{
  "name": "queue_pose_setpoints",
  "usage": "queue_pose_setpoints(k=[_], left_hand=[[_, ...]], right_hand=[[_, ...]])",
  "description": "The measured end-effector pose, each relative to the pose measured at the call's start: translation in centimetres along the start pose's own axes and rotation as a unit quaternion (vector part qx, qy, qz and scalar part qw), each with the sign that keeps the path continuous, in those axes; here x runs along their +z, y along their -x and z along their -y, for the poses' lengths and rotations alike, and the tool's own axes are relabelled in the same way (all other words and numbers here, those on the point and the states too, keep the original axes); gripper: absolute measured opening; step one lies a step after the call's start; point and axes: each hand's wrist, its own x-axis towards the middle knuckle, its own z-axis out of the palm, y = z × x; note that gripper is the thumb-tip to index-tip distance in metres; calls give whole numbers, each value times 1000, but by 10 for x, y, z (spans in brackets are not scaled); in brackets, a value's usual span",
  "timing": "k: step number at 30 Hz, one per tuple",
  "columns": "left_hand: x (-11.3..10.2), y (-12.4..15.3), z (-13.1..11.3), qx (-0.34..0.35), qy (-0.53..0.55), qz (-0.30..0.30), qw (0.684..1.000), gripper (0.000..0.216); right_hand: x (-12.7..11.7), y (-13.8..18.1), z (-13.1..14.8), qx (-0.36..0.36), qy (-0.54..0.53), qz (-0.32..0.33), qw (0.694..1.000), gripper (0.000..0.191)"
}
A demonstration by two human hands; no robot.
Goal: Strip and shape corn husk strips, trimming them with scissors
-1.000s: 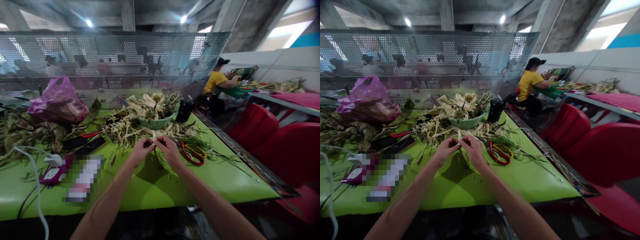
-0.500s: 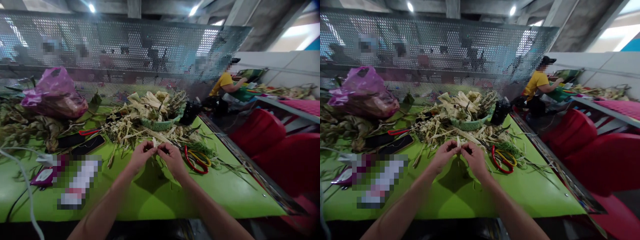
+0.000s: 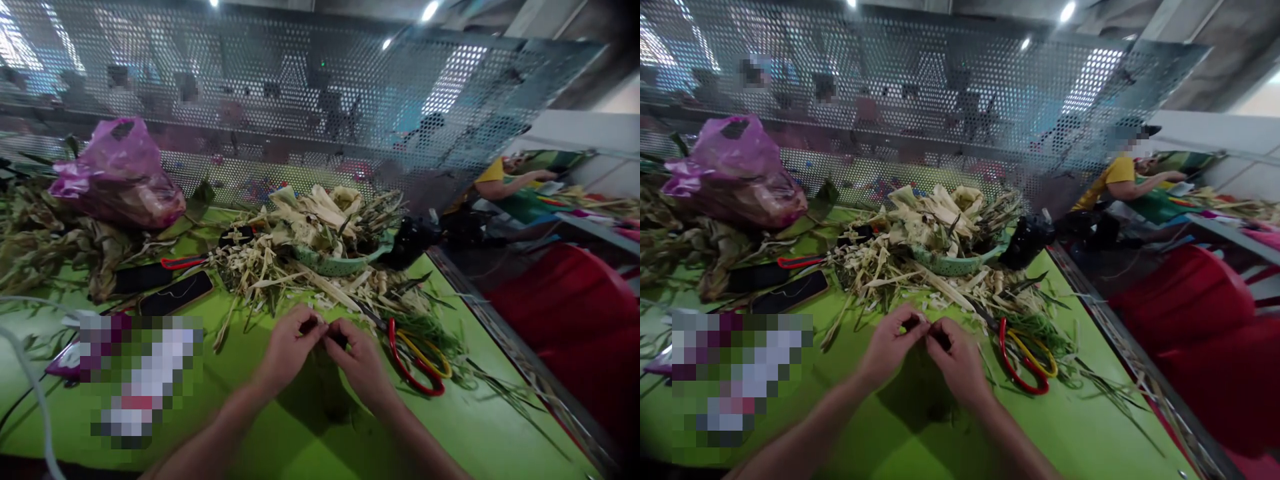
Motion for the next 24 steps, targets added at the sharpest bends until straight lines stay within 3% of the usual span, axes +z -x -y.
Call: queue_pose_setpoints(k=[4,7,13,15,17,21,24], left_hand=[[-5,-3,5,-20,-36,25,999,13],[-12,-6,9,-53,-129,77,987,15],[-30,-6,6,-49,-359,200,910,13],[-32,-7,4,-53,-377,196,904,17],[-33,-8,2,-63,-380,167,907,23],[-33,-11,5,-75,-384,100,915,33],[-32,-11,6,-65,-369,81,924,35]], right_hand=[[-4,-2,1,1,2,55,998,16],[-13,-4,2,-10,25,73,997,18],[-48,-9,-12,13,40,-96,994,19],[-58,-15,-21,19,57,-130,990,20],[-66,-23,-27,23,102,-125,987,21],[-69,-43,-25,23,286,-6,958,16],[-60,-55,-24,13,387,5,922,22]])
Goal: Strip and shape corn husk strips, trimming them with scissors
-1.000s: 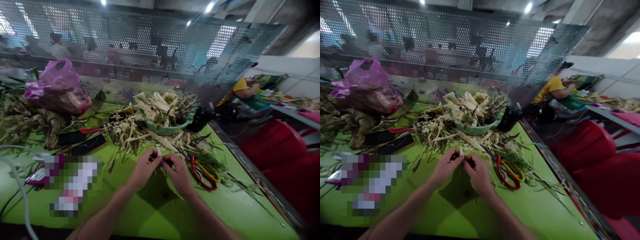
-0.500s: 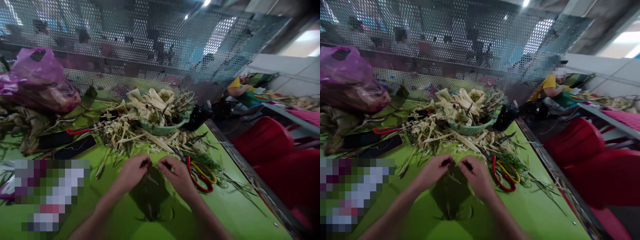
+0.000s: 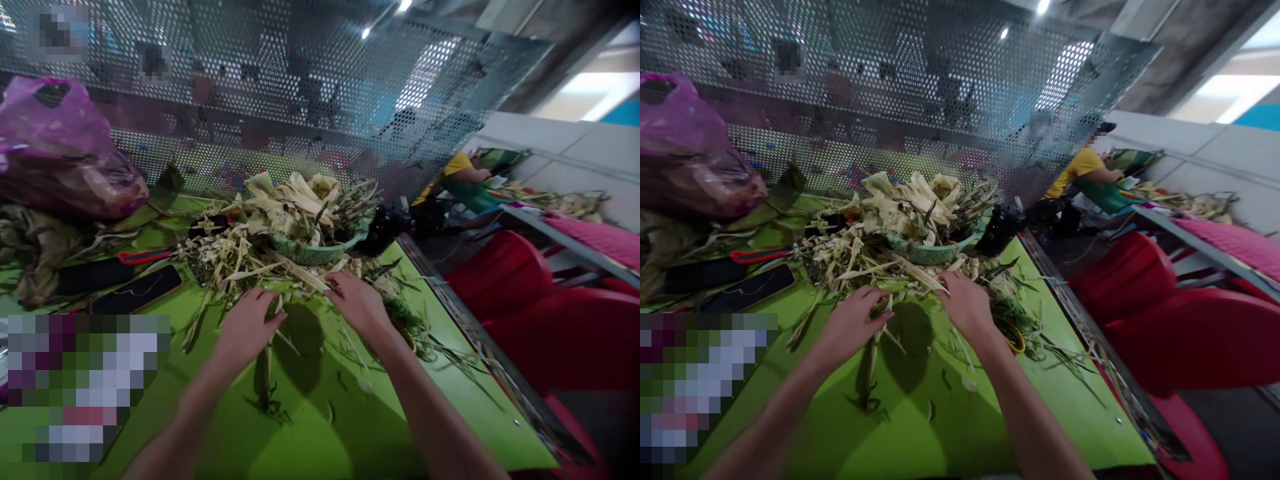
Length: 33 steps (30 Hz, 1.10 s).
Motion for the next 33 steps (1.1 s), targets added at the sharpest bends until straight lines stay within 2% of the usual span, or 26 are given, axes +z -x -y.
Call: queue_pose_setpoints(k=[2,5,10,13,15,17,20,24,27,30,33], left_hand=[[0,0,0,7,19,-1,1000,34],[1,1,0,16,50,-8,999,34],[1,0,0,37,70,-39,996,32],[1,0,0,39,91,-51,994,31],[2,-2,0,44,112,-56,991,29],[4,-4,1,45,137,-57,988,28],[11,-10,-3,22,208,-47,977,28],[19,-16,-19,-9,372,17,928,32],[18,-18,-30,-13,435,54,899,31],[12,-21,-32,-35,441,37,896,28],[5,-31,-26,-62,444,3,894,29]], right_hand=[[8,-2,3,2,33,-4,999,25],[21,3,1,3,24,-5,1000,20],[22,11,-5,-10,-51,-18,998,9],[16,9,-9,-3,-143,-20,989,6],[13,7,-12,12,-245,-1,970,7],[12,6,-14,24,-348,25,937,14],[11,8,-11,32,-443,53,895,20],[10,15,5,10,-506,80,859,23],[10,23,19,-10,-486,65,872,18],[9,24,20,-35,-436,56,897,14],[6,16,2,-39,-413,25,910,15]])
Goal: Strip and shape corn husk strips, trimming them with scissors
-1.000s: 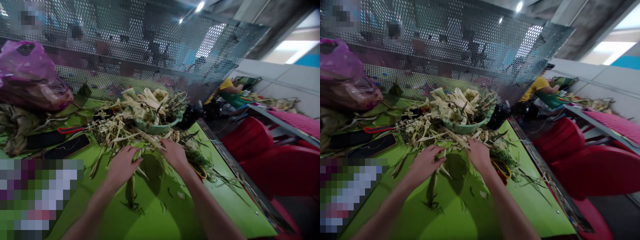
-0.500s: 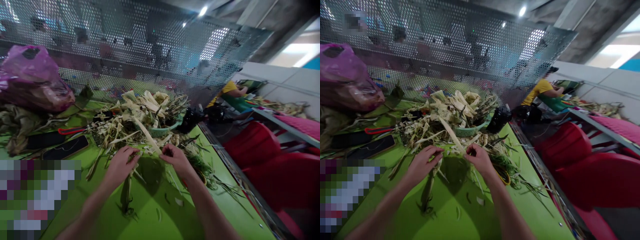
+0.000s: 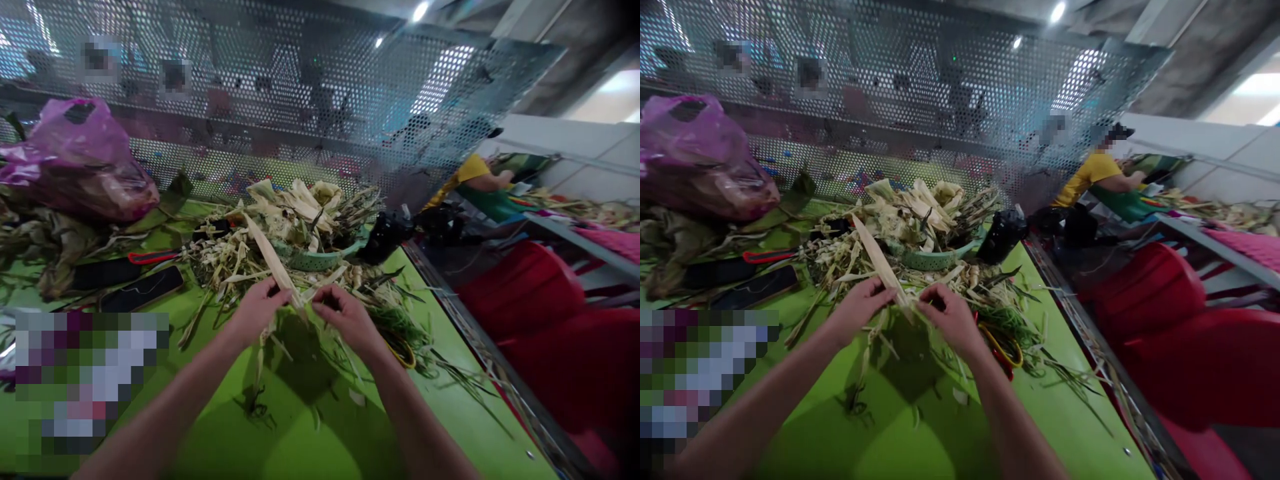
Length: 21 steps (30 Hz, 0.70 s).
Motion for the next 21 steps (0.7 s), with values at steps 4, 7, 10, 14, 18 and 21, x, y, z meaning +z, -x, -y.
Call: queue_pose_setpoints(k=[4,7,10,14,18,21], left_hand=[[-14,-17,8,-17,6,-105,994,32],[-24,-22,20,-33,-53,-111,992,37],[-34,-18,27,-37,-144,-81,985,42],[-41,-13,22,-18,-208,-121,970,36],[-38,-9,12,34,-174,-132,975,29],[-28,-3,5,88,-144,-105,980,24]], right_hand=[[-29,-15,-28,-44,189,-135,972,24],[-34,-24,-47,-47,346,-133,927,28],[-26,-30,-58,-30,406,-116,906,30],[-23,-32,-57,-43,376,-116,919,28],[-30,-22,-38,-83,254,-181,946,32],[-28,-12,-18,-82,163,-213,960,35]])
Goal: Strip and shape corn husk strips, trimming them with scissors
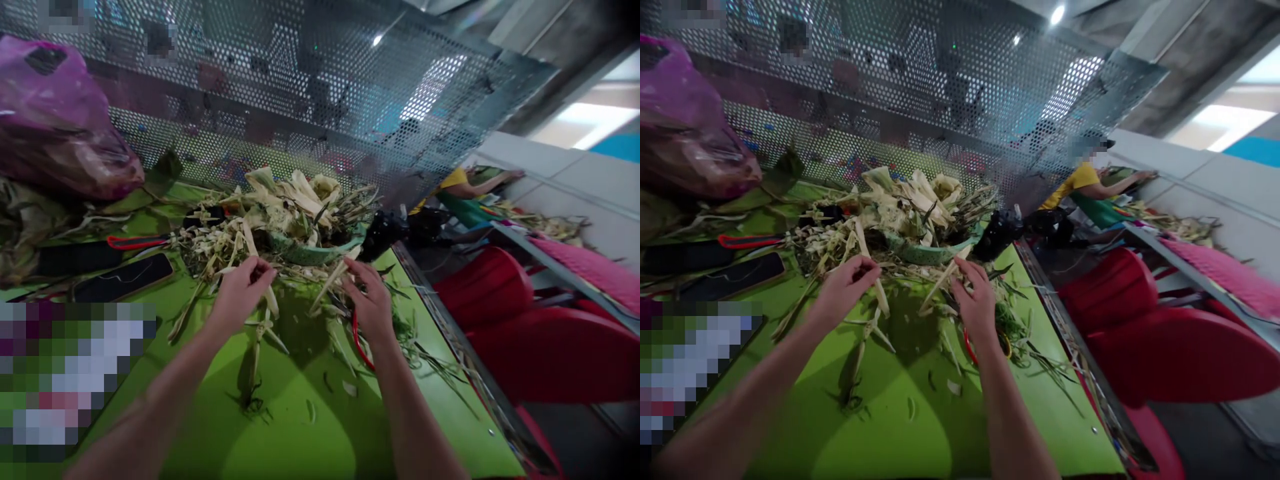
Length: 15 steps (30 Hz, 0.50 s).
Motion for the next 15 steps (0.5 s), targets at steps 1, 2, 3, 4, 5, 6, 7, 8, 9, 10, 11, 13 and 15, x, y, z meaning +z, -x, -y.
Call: queue_pose_setpoints(k=[1,2,3,4,5,6,7,8,9,10,11,13,15], left_hand=[[3,3,-4,13,7,12,1000,23],[6,6,-7,23,8,31,999,22],[10,9,-9,34,5,56,998,23],[14,12,-11,42,-3,74,996,25],[17,14,-12,48,-17,85,995,27],[21,16,-12,53,-34,94,994,29],[23,17,-11,58,-53,97,992,30],[26,18,-10,63,-71,96,991,26],[27,18,-8,67,-85,91,990,20],[28,17,-6,67,-90,85,990,13],[29,17,-4,57,-77,82,992,10],[29,15,-1,21,-16,89,996,13],[30,14,0,-5,34,102,994,14]], right_hand=[[-1,2,7,7,-22,-1,1000,37],[-2,5,14,10,-42,1,999,40],[-1,7,21,9,-57,7,998,42],[-1,9,26,6,-68,15,998,44],[0,11,32,2,-75,23,997,45],[1,13,36,-1,-79,33,996,46],[2,15,40,-2,-82,41,996,46],[2,16,43,-4,-84,50,995,47],[3,17,46,-4,-85,57,995,47],[4,18,47,-6,-88,62,994,47],[4,19,49,-8,-89,64,994,47],[6,20,49,-8,-94,58,994,45],[10,22,47,-1,-108,38,993,40]])
